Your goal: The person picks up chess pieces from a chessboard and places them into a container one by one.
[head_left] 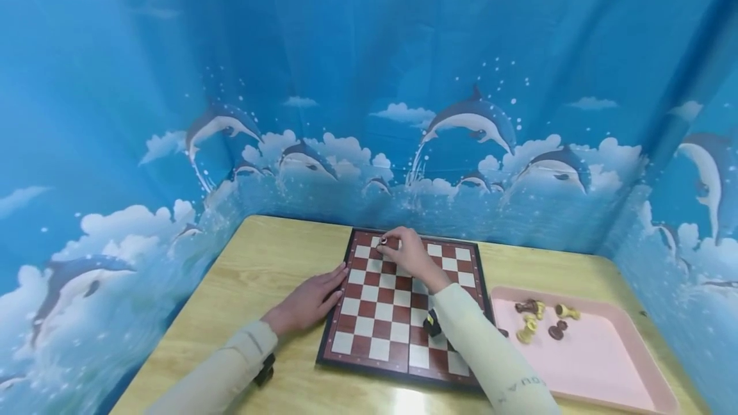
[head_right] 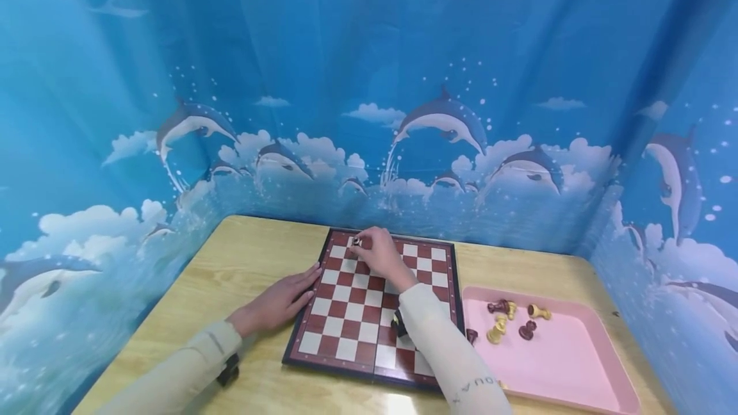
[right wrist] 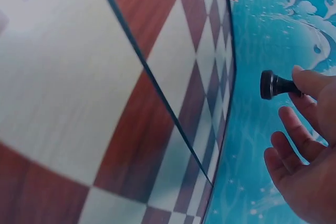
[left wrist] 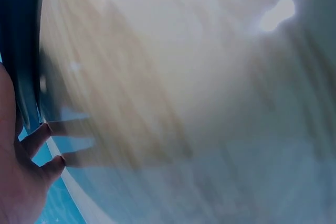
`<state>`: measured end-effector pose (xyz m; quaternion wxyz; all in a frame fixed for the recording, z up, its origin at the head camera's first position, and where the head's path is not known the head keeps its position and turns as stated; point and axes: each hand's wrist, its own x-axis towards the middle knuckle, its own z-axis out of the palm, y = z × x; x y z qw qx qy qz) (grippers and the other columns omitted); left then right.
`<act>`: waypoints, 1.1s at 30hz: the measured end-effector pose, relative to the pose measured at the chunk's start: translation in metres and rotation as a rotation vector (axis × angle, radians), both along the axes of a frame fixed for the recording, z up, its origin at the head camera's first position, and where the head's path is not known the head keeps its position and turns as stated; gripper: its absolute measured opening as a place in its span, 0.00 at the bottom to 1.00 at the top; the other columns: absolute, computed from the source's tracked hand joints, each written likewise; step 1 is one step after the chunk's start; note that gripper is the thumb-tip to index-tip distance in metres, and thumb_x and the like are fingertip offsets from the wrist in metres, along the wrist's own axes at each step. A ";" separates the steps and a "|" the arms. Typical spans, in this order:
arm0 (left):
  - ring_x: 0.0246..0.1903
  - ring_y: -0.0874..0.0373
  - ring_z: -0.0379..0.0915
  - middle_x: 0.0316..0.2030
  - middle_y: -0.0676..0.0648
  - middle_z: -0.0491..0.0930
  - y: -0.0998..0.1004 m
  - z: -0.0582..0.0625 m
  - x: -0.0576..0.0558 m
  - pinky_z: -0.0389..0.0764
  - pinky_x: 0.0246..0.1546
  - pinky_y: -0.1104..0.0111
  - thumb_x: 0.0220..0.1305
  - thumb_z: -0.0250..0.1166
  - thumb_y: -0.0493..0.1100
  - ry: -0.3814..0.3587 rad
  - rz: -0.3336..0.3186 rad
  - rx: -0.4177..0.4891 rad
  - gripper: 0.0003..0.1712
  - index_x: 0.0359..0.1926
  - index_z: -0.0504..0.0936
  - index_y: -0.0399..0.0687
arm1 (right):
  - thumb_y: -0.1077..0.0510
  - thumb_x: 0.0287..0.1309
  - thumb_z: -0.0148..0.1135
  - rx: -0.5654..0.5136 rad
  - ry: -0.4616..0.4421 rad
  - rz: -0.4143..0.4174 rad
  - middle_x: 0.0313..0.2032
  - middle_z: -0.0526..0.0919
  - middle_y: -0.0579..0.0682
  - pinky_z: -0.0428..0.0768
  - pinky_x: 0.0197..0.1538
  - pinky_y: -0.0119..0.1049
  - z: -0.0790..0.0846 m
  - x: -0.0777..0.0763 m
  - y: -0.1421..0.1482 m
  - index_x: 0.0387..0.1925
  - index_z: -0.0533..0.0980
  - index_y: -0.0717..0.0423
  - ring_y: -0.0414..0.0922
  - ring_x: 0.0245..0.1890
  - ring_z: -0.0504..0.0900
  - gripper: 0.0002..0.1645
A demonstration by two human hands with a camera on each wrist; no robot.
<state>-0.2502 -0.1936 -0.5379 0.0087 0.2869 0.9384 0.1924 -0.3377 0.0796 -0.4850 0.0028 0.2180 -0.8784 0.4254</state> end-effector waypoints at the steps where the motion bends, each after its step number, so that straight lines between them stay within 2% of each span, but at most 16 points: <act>1: 0.75 0.44 0.59 0.80 0.45 0.51 0.000 0.000 0.000 0.64 0.74 0.51 0.82 0.45 0.54 0.004 0.001 0.003 0.34 0.80 0.53 0.47 | 0.54 0.67 0.68 -0.004 0.012 -0.003 0.52 0.83 0.54 0.76 0.63 0.55 0.002 0.001 0.002 0.50 0.84 0.59 0.55 0.58 0.77 0.15; 7: 0.75 0.44 0.58 0.80 0.45 0.51 -0.004 -0.004 0.006 0.65 0.73 0.50 0.82 0.46 0.54 -0.029 0.015 -0.009 0.34 0.80 0.53 0.47 | 0.54 0.68 0.66 -0.001 0.028 -0.016 0.52 0.83 0.52 0.76 0.63 0.57 0.003 0.010 0.011 0.48 0.86 0.55 0.53 0.58 0.77 0.13; 11: 0.74 0.43 0.59 0.80 0.44 0.52 -0.002 -0.006 0.009 0.65 0.74 0.49 0.81 0.47 0.53 -0.015 0.011 0.008 0.34 0.80 0.54 0.47 | 0.53 0.67 0.67 -0.040 0.047 -0.058 0.53 0.84 0.52 0.77 0.63 0.57 0.008 0.020 0.023 0.49 0.86 0.55 0.53 0.59 0.78 0.14; 15: 0.74 0.43 0.59 0.80 0.45 0.52 0.001 -0.004 0.006 0.64 0.74 0.49 0.81 0.46 0.53 -0.002 0.007 0.013 0.34 0.80 0.53 0.48 | 0.53 0.67 0.68 -0.070 0.053 -0.106 0.55 0.84 0.54 0.76 0.64 0.59 0.023 0.032 0.036 0.51 0.86 0.56 0.54 0.61 0.76 0.15; 20: 0.74 0.42 0.59 0.80 0.45 0.52 0.001 -0.005 -0.001 0.65 0.73 0.49 0.82 0.46 0.54 0.023 0.014 0.029 0.34 0.80 0.54 0.47 | 0.53 0.64 0.70 -0.091 0.118 -0.152 0.53 0.85 0.54 0.77 0.61 0.59 0.037 0.040 0.051 0.49 0.86 0.55 0.55 0.58 0.76 0.15; 27: 0.74 0.43 0.59 0.79 0.45 0.53 -0.001 -0.006 0.000 0.66 0.73 0.49 0.81 0.47 0.53 0.022 0.008 0.036 0.34 0.79 0.55 0.47 | 0.50 0.64 0.70 -0.116 0.119 -0.188 0.53 0.84 0.53 0.73 0.64 0.63 0.032 0.053 0.079 0.51 0.85 0.55 0.55 0.60 0.76 0.18; 31: 0.74 0.42 0.60 0.79 0.43 0.53 0.000 -0.004 0.000 0.66 0.72 0.48 0.81 0.48 0.52 0.018 -0.007 0.044 0.34 0.79 0.55 0.45 | 0.50 0.65 0.69 -0.138 0.094 -0.226 0.52 0.84 0.52 0.77 0.64 0.60 0.026 0.058 0.098 0.51 0.85 0.52 0.54 0.59 0.77 0.16; 33: 0.73 0.41 0.60 0.79 0.42 0.54 0.001 -0.003 -0.002 0.67 0.72 0.47 0.81 0.49 0.52 0.031 -0.006 0.052 0.33 0.79 0.56 0.44 | 0.51 0.65 0.69 -0.136 0.104 -0.248 0.52 0.84 0.53 0.81 0.59 0.58 0.024 0.060 0.107 0.51 0.85 0.54 0.54 0.55 0.78 0.17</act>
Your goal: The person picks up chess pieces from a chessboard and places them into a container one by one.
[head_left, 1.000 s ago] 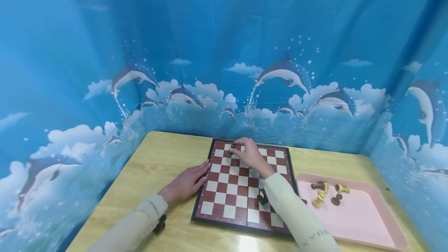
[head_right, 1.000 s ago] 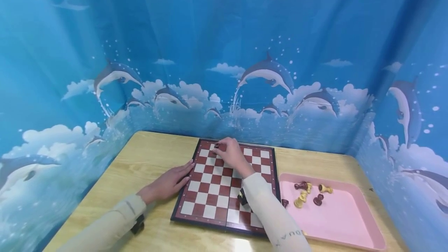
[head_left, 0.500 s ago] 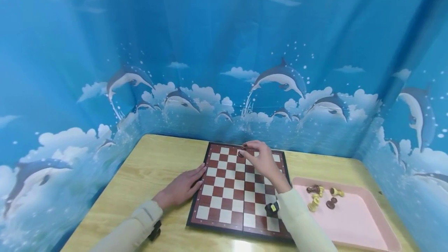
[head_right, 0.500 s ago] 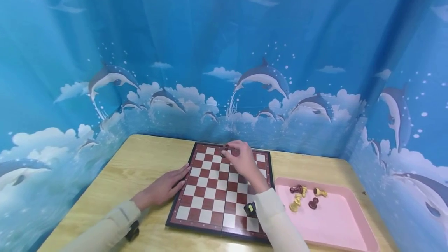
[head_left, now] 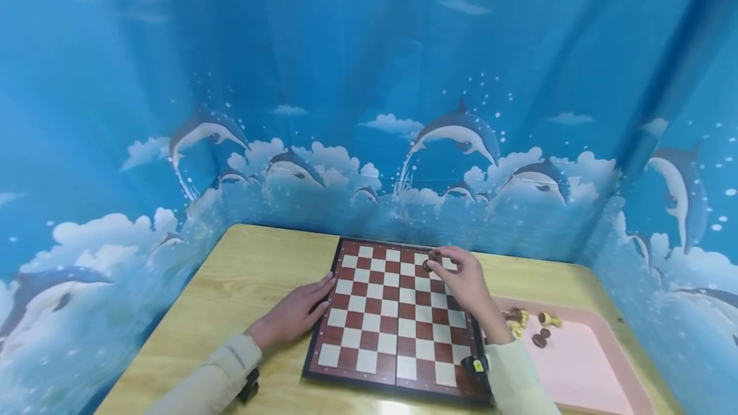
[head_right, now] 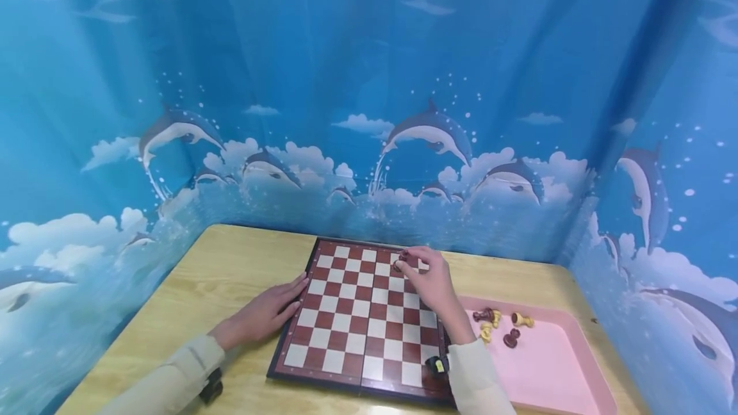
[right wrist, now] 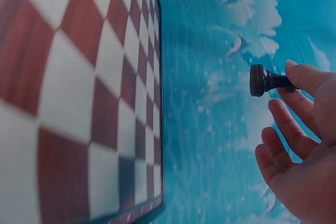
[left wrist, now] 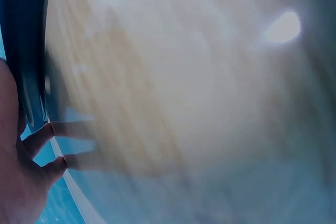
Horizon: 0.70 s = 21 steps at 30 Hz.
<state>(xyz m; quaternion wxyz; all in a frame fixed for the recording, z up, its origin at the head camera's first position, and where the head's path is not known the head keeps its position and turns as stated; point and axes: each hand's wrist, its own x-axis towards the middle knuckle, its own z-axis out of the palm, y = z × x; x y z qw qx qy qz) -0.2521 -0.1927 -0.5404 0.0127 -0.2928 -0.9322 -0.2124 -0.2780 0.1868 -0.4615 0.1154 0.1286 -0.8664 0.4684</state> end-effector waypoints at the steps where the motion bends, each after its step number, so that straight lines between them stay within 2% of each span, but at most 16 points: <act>1: 0.73 0.41 0.61 0.79 0.42 0.54 0.000 0.000 0.000 0.67 0.72 0.47 0.81 0.49 0.51 0.004 0.004 0.006 0.33 0.79 0.56 0.44 | 0.51 0.65 0.69 0.002 0.001 -0.013 0.51 0.84 0.54 0.82 0.55 0.56 -0.001 0.001 0.004 0.51 0.85 0.54 0.55 0.51 0.79 0.16; 6: 0.74 0.42 0.60 0.79 0.43 0.53 0.000 -0.001 0.001 0.66 0.73 0.48 0.81 0.48 0.52 0.001 0.014 -0.003 0.33 0.79 0.55 0.45 | 0.53 0.65 0.69 0.045 0.028 -0.076 0.50 0.85 0.57 0.79 0.54 0.60 -0.007 0.010 0.025 0.52 0.84 0.58 0.59 0.49 0.80 0.18; 8: 0.74 0.42 0.60 0.79 0.43 0.53 -0.001 -0.003 0.003 0.66 0.72 0.48 0.81 0.48 0.53 -0.012 0.018 -0.014 0.34 0.79 0.55 0.45 | 0.54 0.66 0.69 0.059 0.020 -0.086 0.52 0.85 0.59 0.76 0.60 0.61 -0.009 0.014 0.033 0.53 0.83 0.59 0.58 0.56 0.79 0.18; 11: 0.74 0.42 0.59 0.79 0.44 0.52 -0.001 -0.004 0.006 0.65 0.73 0.48 0.81 0.47 0.53 -0.031 0.022 -0.009 0.34 0.80 0.54 0.46 | 0.56 0.66 0.68 0.048 0.013 -0.104 0.53 0.84 0.60 0.74 0.62 0.59 -0.010 0.023 0.045 0.54 0.83 0.61 0.59 0.58 0.78 0.19; 17: 0.74 0.40 0.58 0.79 0.43 0.52 0.000 -0.002 0.007 0.64 0.73 0.46 0.82 0.47 0.52 -0.024 0.024 0.008 0.33 0.79 0.55 0.45 | 0.55 0.66 0.68 0.037 -0.007 -0.144 0.52 0.85 0.59 0.72 0.63 0.56 -0.015 0.043 0.063 0.52 0.83 0.61 0.56 0.58 0.77 0.18; 21: 0.74 0.41 0.58 0.80 0.44 0.51 0.001 -0.001 0.006 0.64 0.73 0.47 0.82 0.46 0.53 -0.033 0.034 -0.009 0.33 0.79 0.54 0.46 | 0.53 0.67 0.67 0.044 -0.043 -0.176 0.54 0.84 0.59 0.77 0.61 0.59 -0.022 0.059 0.073 0.52 0.84 0.59 0.57 0.59 0.76 0.17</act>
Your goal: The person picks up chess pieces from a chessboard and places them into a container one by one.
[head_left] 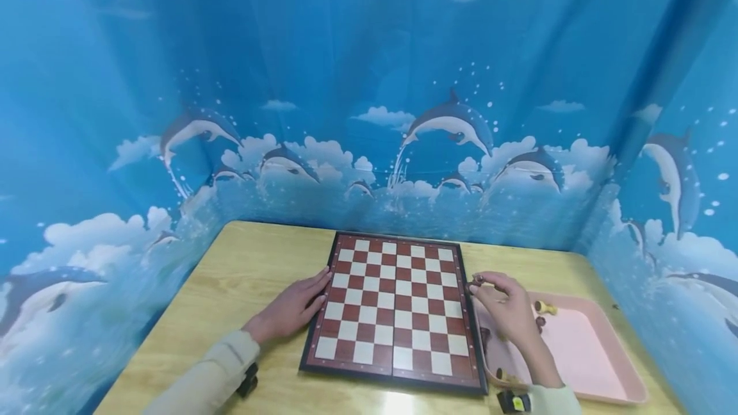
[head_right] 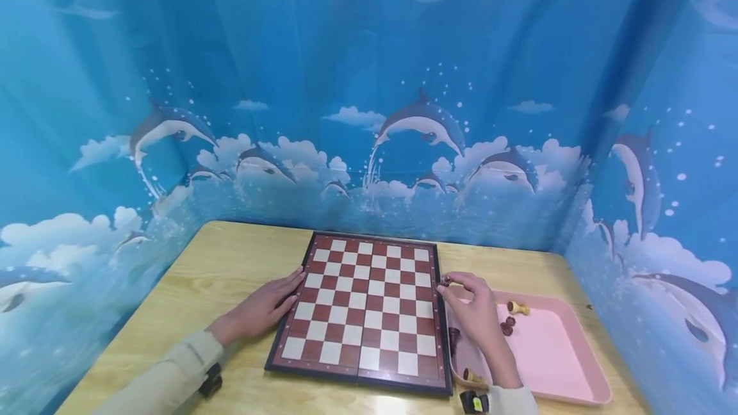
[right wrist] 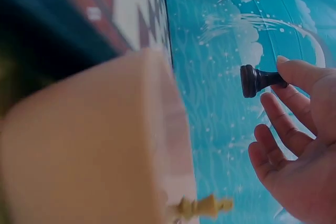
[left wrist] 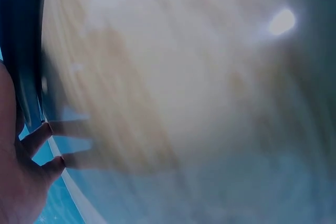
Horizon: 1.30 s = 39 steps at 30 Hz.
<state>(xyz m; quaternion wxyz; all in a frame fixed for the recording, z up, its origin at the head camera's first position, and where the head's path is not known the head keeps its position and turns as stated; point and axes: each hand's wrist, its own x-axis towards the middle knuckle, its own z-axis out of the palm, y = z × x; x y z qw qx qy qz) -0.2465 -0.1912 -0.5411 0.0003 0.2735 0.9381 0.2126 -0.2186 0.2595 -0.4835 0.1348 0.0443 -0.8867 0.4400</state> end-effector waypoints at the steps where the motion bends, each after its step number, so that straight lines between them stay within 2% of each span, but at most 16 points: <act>1: 0.74 0.42 0.58 0.80 0.44 0.51 0.000 0.000 0.000 0.64 0.73 0.47 0.82 0.45 0.54 -0.006 -0.001 -0.008 0.33 0.80 0.54 0.47 | 0.54 0.67 0.67 0.005 -0.001 -0.003 0.54 0.84 0.59 0.80 0.58 0.58 -0.002 0.004 0.002 0.51 0.84 0.59 0.56 0.58 0.77 0.16; 4: 0.74 0.42 0.58 0.80 0.44 0.50 0.001 0.000 -0.001 0.64 0.73 0.47 0.82 0.46 0.54 -0.017 -0.002 -0.011 0.33 0.79 0.54 0.47 | 0.56 0.66 0.68 0.054 0.018 -0.014 0.51 0.86 0.55 0.85 0.49 0.49 -0.009 0.015 0.010 0.51 0.84 0.57 0.50 0.52 0.81 0.15; 6: 0.74 0.42 0.59 0.80 0.44 0.51 0.000 0.000 -0.001 0.64 0.73 0.47 0.82 0.47 0.53 -0.008 -0.001 -0.004 0.33 0.79 0.54 0.46 | 0.58 0.65 0.69 0.070 0.032 -0.021 0.48 0.87 0.53 0.85 0.47 0.46 -0.012 0.021 0.015 0.51 0.84 0.57 0.44 0.48 0.82 0.14; 10: 0.74 0.41 0.59 0.79 0.43 0.52 0.000 -0.001 -0.002 0.65 0.73 0.46 0.81 0.48 0.51 0.021 -0.011 0.014 0.33 0.79 0.56 0.44 | 0.59 0.62 0.70 0.068 0.038 -0.061 0.46 0.88 0.52 0.82 0.53 0.49 -0.016 0.032 0.024 0.49 0.85 0.58 0.31 0.46 0.79 0.14; 14: 0.73 0.41 0.60 0.79 0.43 0.52 -0.003 -0.001 0.000 0.65 0.72 0.46 0.81 0.48 0.52 0.030 -0.013 0.005 0.33 0.79 0.56 0.44 | 0.60 0.60 0.72 0.080 0.041 -0.077 0.48 0.87 0.54 0.80 0.58 0.41 -0.018 0.039 0.027 0.45 0.86 0.57 0.20 0.49 0.71 0.12; 16: 0.73 0.41 0.60 0.79 0.43 0.52 -0.003 0.000 0.000 0.65 0.72 0.46 0.81 0.48 0.52 0.032 -0.009 0.009 0.33 0.79 0.56 0.45 | 0.61 0.59 0.72 0.075 0.062 -0.075 0.50 0.86 0.56 0.81 0.58 0.44 -0.017 0.040 0.028 0.45 0.86 0.58 0.19 0.48 0.69 0.12; 19: 0.74 0.41 0.59 0.79 0.44 0.52 -0.002 0.001 -0.002 0.65 0.73 0.47 0.81 0.48 0.52 0.033 -0.009 0.017 0.33 0.79 0.55 0.46 | 0.63 0.59 0.72 0.055 0.078 -0.068 0.51 0.86 0.59 0.81 0.56 0.60 -0.015 0.041 0.030 0.46 0.86 0.59 0.17 0.48 0.67 0.12; 22: 0.74 0.40 0.59 0.79 0.43 0.52 -0.001 0.001 -0.002 0.64 0.73 0.47 0.81 0.48 0.52 0.030 -0.014 0.022 0.33 0.79 0.56 0.45 | 0.62 0.58 0.73 0.055 0.083 -0.079 0.51 0.86 0.59 0.82 0.49 0.62 -0.014 0.042 0.032 0.45 0.86 0.57 0.18 0.46 0.69 0.12; 23: 0.74 0.41 0.59 0.79 0.43 0.52 0.000 0.001 -0.002 0.64 0.73 0.47 0.81 0.48 0.52 0.029 -0.013 0.021 0.33 0.79 0.56 0.45 | 0.62 0.58 0.73 0.065 0.080 -0.084 0.51 0.87 0.58 0.83 0.48 0.58 -0.014 0.042 0.034 0.45 0.86 0.57 0.18 0.46 0.69 0.12; 26: 0.74 0.40 0.59 0.79 0.42 0.52 0.001 0.000 -0.002 0.64 0.73 0.47 0.81 0.48 0.52 0.026 -0.013 0.017 0.33 0.79 0.56 0.45 | 0.62 0.58 0.73 0.080 0.079 -0.101 0.48 0.88 0.53 0.82 0.44 0.39 -0.014 0.041 0.039 0.44 0.87 0.55 0.23 0.42 0.75 0.11; 30: 0.74 0.41 0.59 0.79 0.43 0.51 0.003 0.000 -0.002 0.64 0.73 0.47 0.81 0.47 0.54 0.014 -0.001 0.006 0.33 0.79 0.55 0.46 | 0.62 0.58 0.73 0.081 0.072 -0.136 0.46 0.88 0.48 0.80 0.43 0.24 -0.019 0.038 0.049 0.45 0.86 0.58 0.24 0.42 0.76 0.12; 35: 0.74 0.41 0.58 0.80 0.43 0.51 0.002 0.000 -0.002 0.64 0.73 0.47 0.82 0.47 0.53 0.004 -0.004 0.005 0.33 0.79 0.55 0.45 | 0.60 0.59 0.73 0.079 0.030 -0.177 0.50 0.87 0.56 0.79 0.44 0.19 -0.026 0.036 0.057 0.48 0.85 0.61 0.16 0.43 0.69 0.16; 39: 0.74 0.41 0.59 0.79 0.42 0.52 0.000 -0.002 -0.002 0.64 0.73 0.47 0.81 0.47 0.51 0.025 -0.011 0.014 0.33 0.79 0.56 0.43 | 0.59 0.58 0.74 0.085 0.039 -0.210 0.44 0.88 0.56 0.76 0.39 0.18 -0.027 0.036 0.061 0.48 0.86 0.61 0.23 0.35 0.73 0.16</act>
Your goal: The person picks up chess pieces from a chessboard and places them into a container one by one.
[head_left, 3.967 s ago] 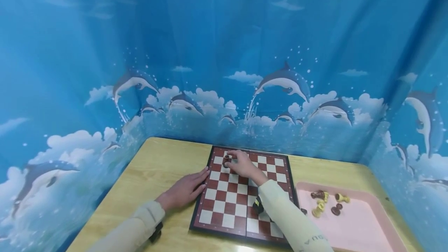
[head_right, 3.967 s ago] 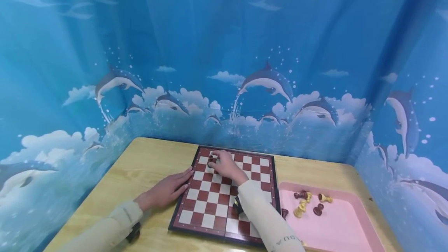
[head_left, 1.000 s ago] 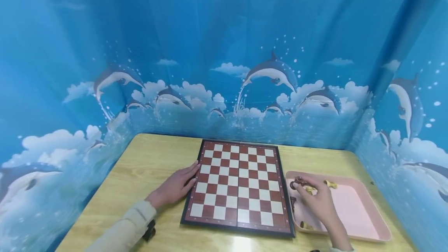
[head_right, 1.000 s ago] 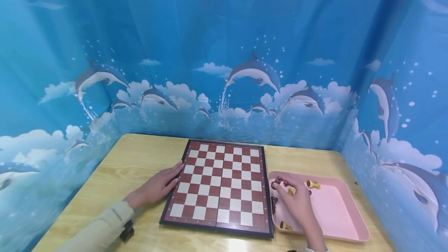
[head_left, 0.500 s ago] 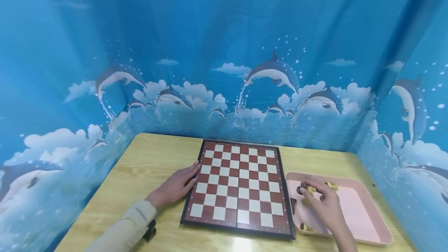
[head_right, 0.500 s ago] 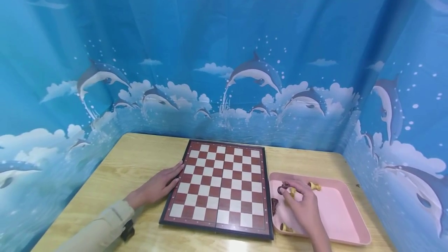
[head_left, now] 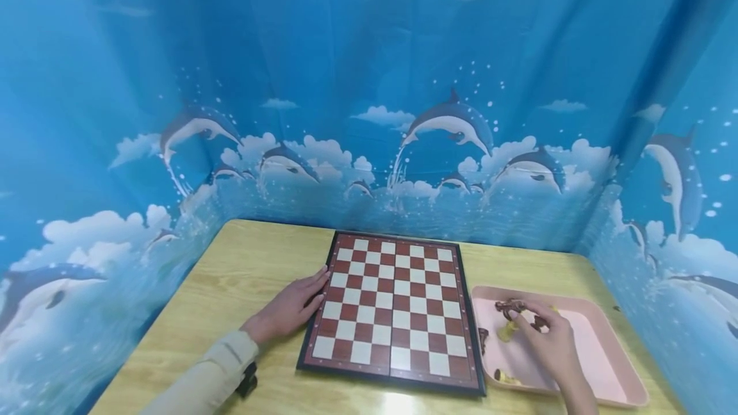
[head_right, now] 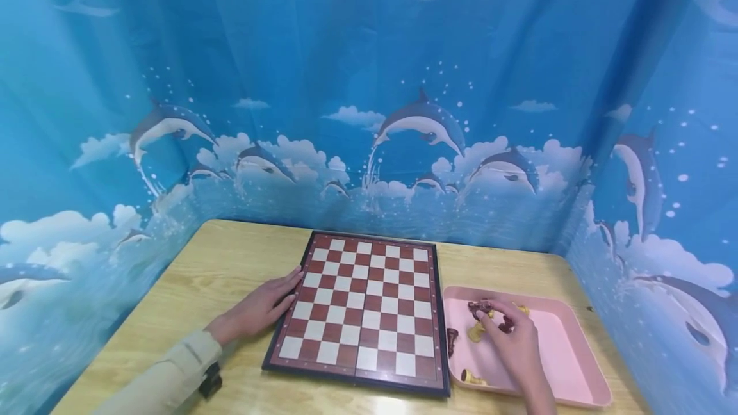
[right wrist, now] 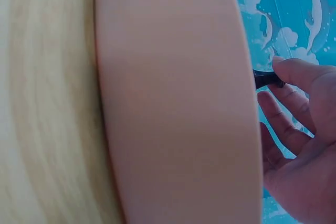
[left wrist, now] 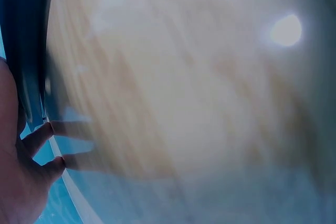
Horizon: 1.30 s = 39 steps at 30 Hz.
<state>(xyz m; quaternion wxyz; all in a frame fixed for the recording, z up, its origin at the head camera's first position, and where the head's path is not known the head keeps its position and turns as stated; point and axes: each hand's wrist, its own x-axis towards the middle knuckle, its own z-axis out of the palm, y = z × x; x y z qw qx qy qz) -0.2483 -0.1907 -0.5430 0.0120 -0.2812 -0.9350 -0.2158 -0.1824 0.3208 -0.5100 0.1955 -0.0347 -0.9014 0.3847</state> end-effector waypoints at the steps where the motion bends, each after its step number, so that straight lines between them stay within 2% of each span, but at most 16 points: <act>1: 0.74 0.42 0.59 0.79 0.42 0.52 -0.001 0.000 0.000 0.64 0.73 0.47 0.81 0.48 0.51 0.007 0.000 0.001 0.33 0.78 0.56 0.43 | 0.59 0.58 0.74 -0.002 0.011 -0.004 0.42 0.88 0.56 0.76 0.38 0.19 0.000 0.000 0.001 0.47 0.86 0.62 0.25 0.33 0.74 0.16; 4: 0.74 0.42 0.60 0.79 0.42 0.53 -0.002 -0.001 -0.001 0.65 0.73 0.48 0.81 0.48 0.51 0.020 -0.002 -0.003 0.33 0.78 0.56 0.43 | 0.59 0.58 0.74 0.000 0.027 -0.018 0.42 0.88 0.58 0.74 0.39 0.17 0.001 -0.001 0.006 0.47 0.85 0.63 0.22 0.33 0.74 0.17; 8: 0.73 0.41 0.60 0.79 0.41 0.53 -0.002 -0.001 -0.001 0.65 0.73 0.47 0.81 0.48 0.51 0.014 -0.003 0.005 0.33 0.78 0.56 0.43 | 0.56 0.60 0.73 -0.002 0.020 -0.040 0.47 0.88 0.57 0.71 0.45 0.13 0.001 -0.002 0.012 0.49 0.85 0.63 0.12 0.41 0.67 0.19; 11: 0.73 0.40 0.60 0.79 0.41 0.53 -0.002 -0.001 -0.001 0.65 0.73 0.46 0.81 0.48 0.51 0.009 0.002 0.012 0.33 0.79 0.56 0.43 | 0.56 0.59 0.74 -0.019 0.025 -0.050 0.44 0.87 0.39 0.70 0.46 0.13 -0.001 -0.002 0.017 0.49 0.85 0.62 0.10 0.42 0.66 0.18; 13: 0.73 0.40 0.60 0.79 0.41 0.53 -0.002 -0.002 -0.001 0.65 0.72 0.46 0.81 0.48 0.51 0.014 0.006 0.017 0.33 0.78 0.56 0.42 | 0.56 0.59 0.74 -0.029 0.027 -0.052 0.41 0.83 0.27 0.71 0.46 0.14 -0.003 -0.003 0.020 0.48 0.86 0.62 0.11 0.42 0.67 0.18; 15: 0.73 0.40 0.60 0.79 0.41 0.53 -0.001 -0.002 -0.001 0.65 0.72 0.46 0.81 0.48 0.51 0.012 0.006 0.019 0.33 0.78 0.56 0.43 | 0.56 0.58 0.75 -0.041 0.018 -0.059 0.39 0.78 0.19 0.71 0.46 0.15 -0.005 -0.002 0.024 0.47 0.86 0.61 0.12 0.42 0.68 0.17; 17: 0.73 0.40 0.60 0.79 0.41 0.53 0.000 -0.003 -0.002 0.65 0.72 0.46 0.81 0.48 0.51 0.014 0.003 0.021 0.33 0.79 0.56 0.43 | 0.55 0.59 0.74 -0.044 -0.002 -0.073 0.38 0.77 0.17 0.71 0.46 0.15 -0.006 -0.003 0.029 0.47 0.86 0.61 0.12 0.42 0.68 0.18; 20: 0.74 0.41 0.60 0.79 0.42 0.52 0.003 -0.003 -0.004 0.65 0.73 0.46 0.81 0.47 0.52 0.018 -0.003 0.022 0.33 0.79 0.56 0.44 | 0.54 0.60 0.74 -0.050 -0.035 -0.100 0.38 0.79 0.19 0.71 0.44 0.14 -0.008 -0.003 0.034 0.48 0.85 0.61 0.11 0.42 0.66 0.19; 24: 0.74 0.41 0.59 0.79 0.42 0.53 0.005 -0.001 -0.005 0.64 0.73 0.47 0.81 0.48 0.51 0.015 -0.002 0.025 0.33 0.79 0.56 0.43 | 0.58 0.58 0.75 -0.051 -0.031 -0.081 0.42 0.88 0.37 0.70 0.45 0.12 -0.011 -0.003 0.038 0.49 0.85 0.63 0.12 0.43 0.67 0.19; 27: 0.74 0.40 0.59 0.79 0.41 0.52 0.006 0.002 -0.005 0.64 0.73 0.47 0.81 0.48 0.50 0.002 -0.003 0.026 0.32 0.78 0.56 0.43 | 0.62 0.56 0.75 -0.035 -0.007 -0.053 0.45 0.89 0.46 0.69 0.46 0.12 -0.012 -0.003 0.038 0.49 0.85 0.63 0.12 0.44 0.68 0.19; 33: 0.74 0.40 0.59 0.79 0.41 0.53 0.007 0.004 -0.005 0.63 0.73 0.46 0.81 0.49 0.49 -0.003 -0.011 0.032 0.33 0.78 0.57 0.42 | 0.62 0.55 0.75 -0.014 0.024 -0.047 0.43 0.88 0.41 0.70 0.46 0.12 -0.011 -0.001 0.037 0.49 0.85 0.62 0.11 0.43 0.68 0.19; 39: 0.73 0.39 0.60 0.78 0.41 0.54 0.008 0.003 -0.006 0.64 0.73 0.45 0.81 0.50 0.50 -0.034 -0.002 0.028 0.33 0.78 0.57 0.43 | 0.63 0.57 0.74 -0.006 0.043 -0.020 0.46 0.88 0.57 0.69 0.46 0.11 -0.010 -0.001 0.033 0.48 0.84 0.65 0.11 0.43 0.67 0.17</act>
